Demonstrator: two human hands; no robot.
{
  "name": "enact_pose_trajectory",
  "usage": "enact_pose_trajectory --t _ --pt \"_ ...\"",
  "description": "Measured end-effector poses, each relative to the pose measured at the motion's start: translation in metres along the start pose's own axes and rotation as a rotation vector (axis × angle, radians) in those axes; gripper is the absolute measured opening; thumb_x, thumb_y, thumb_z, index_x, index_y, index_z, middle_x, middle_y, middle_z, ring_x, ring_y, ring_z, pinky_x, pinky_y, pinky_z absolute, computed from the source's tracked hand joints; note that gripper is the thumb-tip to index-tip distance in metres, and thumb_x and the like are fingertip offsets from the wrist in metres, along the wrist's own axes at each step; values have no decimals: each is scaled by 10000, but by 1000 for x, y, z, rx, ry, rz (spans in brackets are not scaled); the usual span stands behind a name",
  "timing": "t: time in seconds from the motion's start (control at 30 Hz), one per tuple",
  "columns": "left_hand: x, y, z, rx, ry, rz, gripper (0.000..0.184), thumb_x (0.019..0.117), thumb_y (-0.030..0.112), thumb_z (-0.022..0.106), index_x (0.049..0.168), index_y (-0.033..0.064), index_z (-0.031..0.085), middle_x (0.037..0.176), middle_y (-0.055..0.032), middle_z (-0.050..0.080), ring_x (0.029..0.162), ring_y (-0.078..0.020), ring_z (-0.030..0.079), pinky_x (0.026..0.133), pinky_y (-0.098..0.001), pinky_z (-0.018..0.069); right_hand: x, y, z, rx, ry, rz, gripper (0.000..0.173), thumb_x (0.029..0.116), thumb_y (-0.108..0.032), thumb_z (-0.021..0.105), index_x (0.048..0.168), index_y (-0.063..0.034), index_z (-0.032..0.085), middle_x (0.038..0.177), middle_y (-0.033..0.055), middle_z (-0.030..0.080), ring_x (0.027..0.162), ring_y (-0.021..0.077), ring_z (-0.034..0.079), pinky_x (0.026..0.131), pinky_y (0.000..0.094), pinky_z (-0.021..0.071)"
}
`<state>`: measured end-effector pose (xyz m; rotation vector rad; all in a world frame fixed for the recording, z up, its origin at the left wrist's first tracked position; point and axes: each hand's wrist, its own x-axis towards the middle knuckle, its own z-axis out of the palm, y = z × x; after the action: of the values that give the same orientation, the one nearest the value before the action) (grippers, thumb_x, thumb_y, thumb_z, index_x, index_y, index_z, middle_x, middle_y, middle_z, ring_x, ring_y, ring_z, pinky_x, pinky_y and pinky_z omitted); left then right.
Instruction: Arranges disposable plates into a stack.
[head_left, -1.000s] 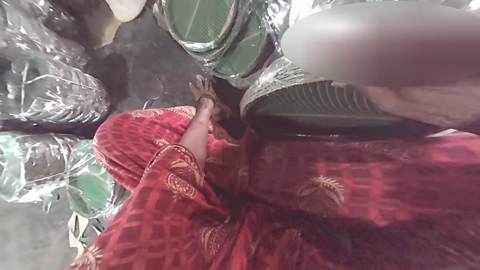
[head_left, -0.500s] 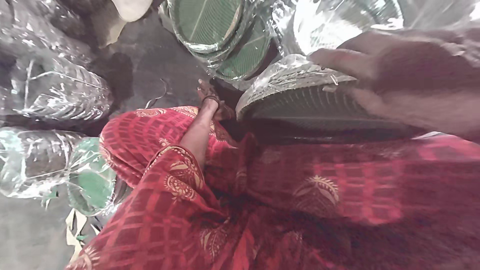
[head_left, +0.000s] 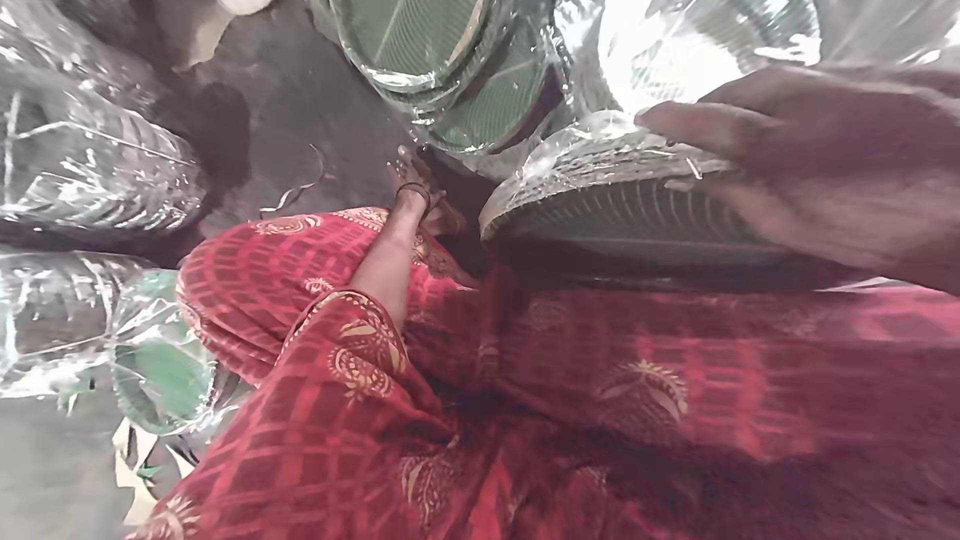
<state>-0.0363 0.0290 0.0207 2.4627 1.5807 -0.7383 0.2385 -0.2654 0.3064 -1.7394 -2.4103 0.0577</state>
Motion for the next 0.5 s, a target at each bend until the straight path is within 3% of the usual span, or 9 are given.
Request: enact_pose_trajectory --t 0.1,0.17,0.23,0.3,0.43,0.5 --pt "8 -3 6 63 12 -11 914 948 708 477 1588 66 365 1636 -227 335 1541 -463 207 1159 -812 47 -1 2 2 1 -5 12 473 1067 -377 376 1520 -259 447 1226 225 606 947 516 645 677 687 502" --pt "13 -10 10 73 2 -26 743 989 642 455 1572 181 431 1653 -132 350 1567 -423 151 1165 -798 -9 -1 4 4 -10 -18 10 486 1065 -404 383 1525 -259 436 1224 224 602 934 515 648 670 688 506" --pt "17 -18 9 75 21 -45 617 1012 595 447 1528 260 498 1660 -75 352 1571 -403 153 1155 -807 -3 -1 3 3 -1 -23 9 501 1047 -373 401 1532 -249 435 1213 240 603 916 530 641 655 693 497" --pt "11 -19 -3 38 49 -92 567 1001 534 494 1490 253 546 1667 -73 335 1577 -384 146 1157 -805 -9 0 1 1 10 -27 10 492 1047 -356 403 1527 -251 430 1214 251 600 901 543 641 639 699 494" --pt "12 -25 -14 -52 80 -182 594 989 559 502 1481 230 555 1661 -69 349 1581 -367 146 1165 -798 5 -1 0 1 11 -47 9 501 1042 -346 391 1529 -237 430 1230 250 596 921 545 641 653 709 496" --pt "18 -27 -12 -82 112 -208 580 973 557 519 1451 235 585 1649 -67 371 1576 -365 169 1166 -797 20 13 -29 -24 -17 -257 161 489 1038 -228 457 1525 -188 453 1286 239 594 1049 508 644 787 666 527"
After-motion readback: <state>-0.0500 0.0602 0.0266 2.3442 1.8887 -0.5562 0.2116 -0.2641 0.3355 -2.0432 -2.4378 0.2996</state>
